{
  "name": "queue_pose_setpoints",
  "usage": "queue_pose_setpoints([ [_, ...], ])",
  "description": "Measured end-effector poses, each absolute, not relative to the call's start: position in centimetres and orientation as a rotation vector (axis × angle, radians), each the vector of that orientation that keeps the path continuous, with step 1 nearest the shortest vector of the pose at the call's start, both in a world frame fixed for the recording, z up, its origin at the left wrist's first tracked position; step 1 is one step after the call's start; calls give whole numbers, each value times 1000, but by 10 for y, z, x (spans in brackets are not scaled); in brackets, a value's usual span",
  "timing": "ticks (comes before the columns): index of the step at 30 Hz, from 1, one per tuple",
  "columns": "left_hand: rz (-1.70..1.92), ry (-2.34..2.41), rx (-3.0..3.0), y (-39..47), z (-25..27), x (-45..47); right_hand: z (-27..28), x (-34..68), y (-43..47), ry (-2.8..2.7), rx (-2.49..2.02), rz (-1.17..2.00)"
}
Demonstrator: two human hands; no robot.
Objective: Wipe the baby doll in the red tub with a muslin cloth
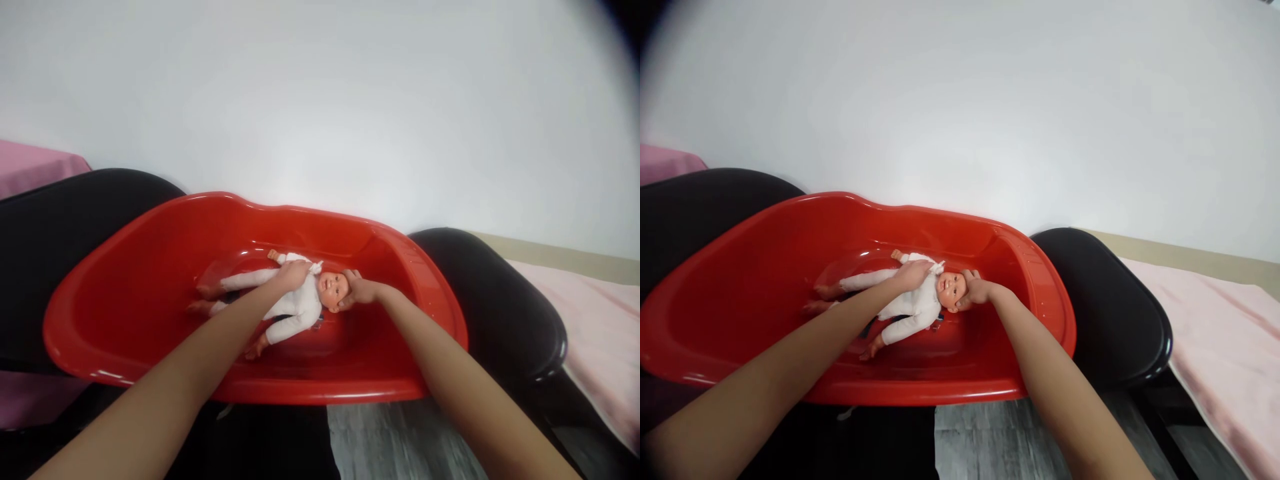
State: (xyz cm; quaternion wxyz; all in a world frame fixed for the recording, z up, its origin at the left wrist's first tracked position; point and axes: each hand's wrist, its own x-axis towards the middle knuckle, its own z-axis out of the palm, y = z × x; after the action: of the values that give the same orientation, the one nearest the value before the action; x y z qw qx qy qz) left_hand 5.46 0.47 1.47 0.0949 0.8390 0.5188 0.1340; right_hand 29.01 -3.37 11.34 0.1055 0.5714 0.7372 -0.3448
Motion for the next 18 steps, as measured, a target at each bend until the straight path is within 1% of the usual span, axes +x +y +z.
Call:
queue_pose_setpoints([
  [6,382,1784,2386,9,5,16,114,290,-33,2170,1667,-1013],
  [11,462,1940,2354,-2,13,4,103,296,-28,2207,1665,-1019],
  [13,560,1869,2380,-7,22,9,100,298,-27,2224,1660,-1020],
  [15,657,1669,2463,-14,32,20,99,298,-26,2232,1660,-1027],
  [18,629,1396,2567,-25,43,43,100,298,-27,2233,1657,-1033],
])
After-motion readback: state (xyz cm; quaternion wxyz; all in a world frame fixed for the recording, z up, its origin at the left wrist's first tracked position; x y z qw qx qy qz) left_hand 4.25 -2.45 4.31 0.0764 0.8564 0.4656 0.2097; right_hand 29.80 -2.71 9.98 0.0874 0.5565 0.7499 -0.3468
